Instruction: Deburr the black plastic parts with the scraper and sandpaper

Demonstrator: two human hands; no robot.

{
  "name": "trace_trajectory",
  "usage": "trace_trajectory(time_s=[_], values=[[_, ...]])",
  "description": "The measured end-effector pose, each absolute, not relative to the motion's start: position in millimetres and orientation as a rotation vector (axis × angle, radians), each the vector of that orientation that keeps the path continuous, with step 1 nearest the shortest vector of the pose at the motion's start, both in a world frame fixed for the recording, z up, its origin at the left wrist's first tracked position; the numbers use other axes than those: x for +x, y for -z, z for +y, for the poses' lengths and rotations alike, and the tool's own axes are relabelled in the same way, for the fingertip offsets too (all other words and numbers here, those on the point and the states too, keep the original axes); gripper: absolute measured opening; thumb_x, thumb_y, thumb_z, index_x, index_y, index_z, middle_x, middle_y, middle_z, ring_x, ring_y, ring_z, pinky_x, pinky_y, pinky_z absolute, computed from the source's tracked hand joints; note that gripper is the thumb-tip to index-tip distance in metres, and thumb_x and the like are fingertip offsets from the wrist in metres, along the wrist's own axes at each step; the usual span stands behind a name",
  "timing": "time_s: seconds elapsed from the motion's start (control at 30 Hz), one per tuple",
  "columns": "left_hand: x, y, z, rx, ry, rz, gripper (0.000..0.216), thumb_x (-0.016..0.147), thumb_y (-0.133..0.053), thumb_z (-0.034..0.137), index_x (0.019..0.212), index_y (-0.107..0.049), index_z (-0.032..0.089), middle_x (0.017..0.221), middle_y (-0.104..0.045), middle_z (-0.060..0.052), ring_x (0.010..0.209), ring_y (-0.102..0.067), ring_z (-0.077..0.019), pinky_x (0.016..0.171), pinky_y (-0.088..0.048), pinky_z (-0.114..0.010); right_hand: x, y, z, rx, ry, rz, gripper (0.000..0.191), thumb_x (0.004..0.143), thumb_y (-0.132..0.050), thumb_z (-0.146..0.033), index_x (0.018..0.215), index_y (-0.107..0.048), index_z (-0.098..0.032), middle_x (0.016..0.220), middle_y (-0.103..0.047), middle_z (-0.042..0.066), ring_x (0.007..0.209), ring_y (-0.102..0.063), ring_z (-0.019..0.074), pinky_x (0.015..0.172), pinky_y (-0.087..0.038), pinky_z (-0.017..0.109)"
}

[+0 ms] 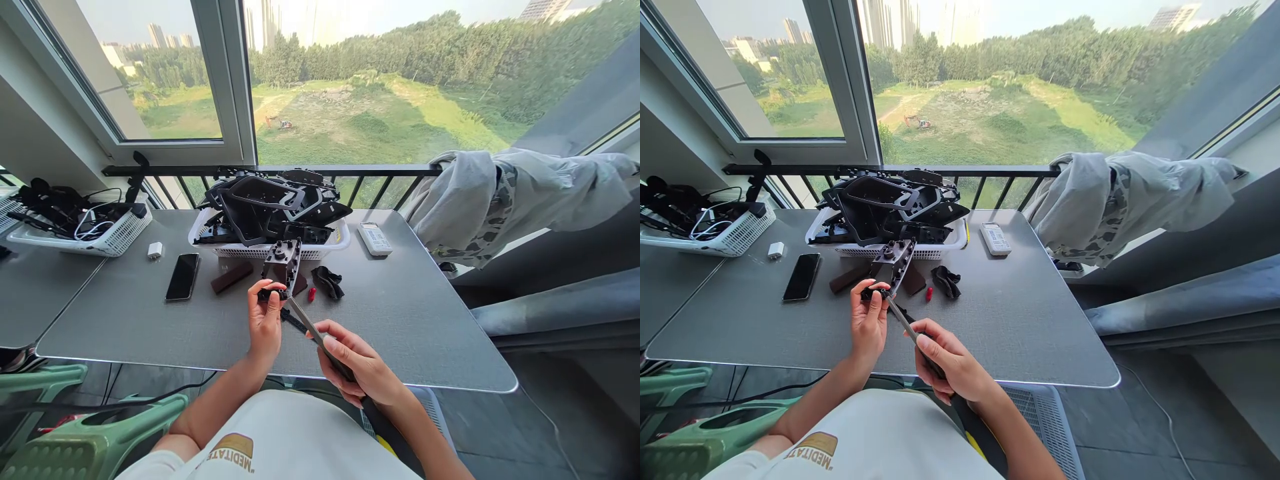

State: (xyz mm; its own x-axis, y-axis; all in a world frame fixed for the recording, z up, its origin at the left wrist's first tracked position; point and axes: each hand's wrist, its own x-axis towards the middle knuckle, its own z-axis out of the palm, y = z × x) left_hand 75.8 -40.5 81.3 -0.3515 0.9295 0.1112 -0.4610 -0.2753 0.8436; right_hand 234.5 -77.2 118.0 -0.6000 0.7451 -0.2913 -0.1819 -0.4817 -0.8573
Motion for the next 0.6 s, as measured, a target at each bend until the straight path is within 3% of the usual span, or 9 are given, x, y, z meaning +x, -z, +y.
trace_trajectory(time_s=[0.2,0.3,0.4,0.5,0.6], values=[[76,-83,-35,0.752,-1.899,0.930,0.044,0.067,-0.083,0.021,0.091,-0.047,0.025,0.083,-0.063,0.007,0.071,-0.058,-0.0044,0.070,-0.048,-0.016,234,-109,-69,-0.907,-2.011,-1.025,0.046,0.084,-0.061,-0.062,0.105,-0.049,-0.022,0.049,-0.052,-0.012,0.027,-0.019,0.0013,0.025,-0.030,0.014],[75,-87,-34,0.682,-1.916,0.938,0.045,0.066,-0.081,0.021,0.087,-0.042,0.025,0.080,-0.060,0.008,0.068,-0.058,-0.0046,0.070,-0.050,-0.018,231,-102,-64,-0.847,-1.970,-1.019,0.045,0.083,-0.063,-0.061,0.103,-0.051,-0.022,0.053,-0.060,-0.008,0.026,-0.022,0.0018,0.024,-0.027,0.015],[72,-93,-37,0.611,-1.855,0.881,0.044,0.066,-0.080,0.023,0.083,-0.040,0.024,0.075,-0.057,0.009,0.064,-0.056,-0.0041,0.066,-0.051,-0.016,226,-99,-59,-0.853,-1.830,-0.995,0.042,0.082,-0.065,-0.057,0.103,-0.055,-0.022,0.076,-0.073,0.001,0.028,-0.028,0.0011,0.025,-0.025,0.016],[67,-100,-39,0.569,-1.716,0.793,0.043,0.066,-0.080,0.025,0.082,-0.040,0.024,0.071,-0.055,0.009,0.057,-0.053,-0.0028,0.058,-0.050,-0.014,219,-99,-56,-0.891,-1.640,-1.000,0.038,0.082,-0.068,-0.054,0.103,-0.059,-0.024,0.095,-0.075,0.005,0.031,-0.034,0.0008,0.028,-0.025,0.018],[63,-105,-40,0.535,-1.566,0.709,0.043,0.065,-0.081,0.025,0.083,-0.043,0.024,0.070,-0.054,0.009,0.056,-0.054,-0.0025,0.056,-0.050,-0.012,215,-100,-55,-0.902,-1.496,-1.036,0.035,0.081,-0.068,-0.052,0.104,-0.063,-0.025,0.089,-0.072,0.001,0.031,-0.038,0.0019,0.029,-0.024,0.020]])
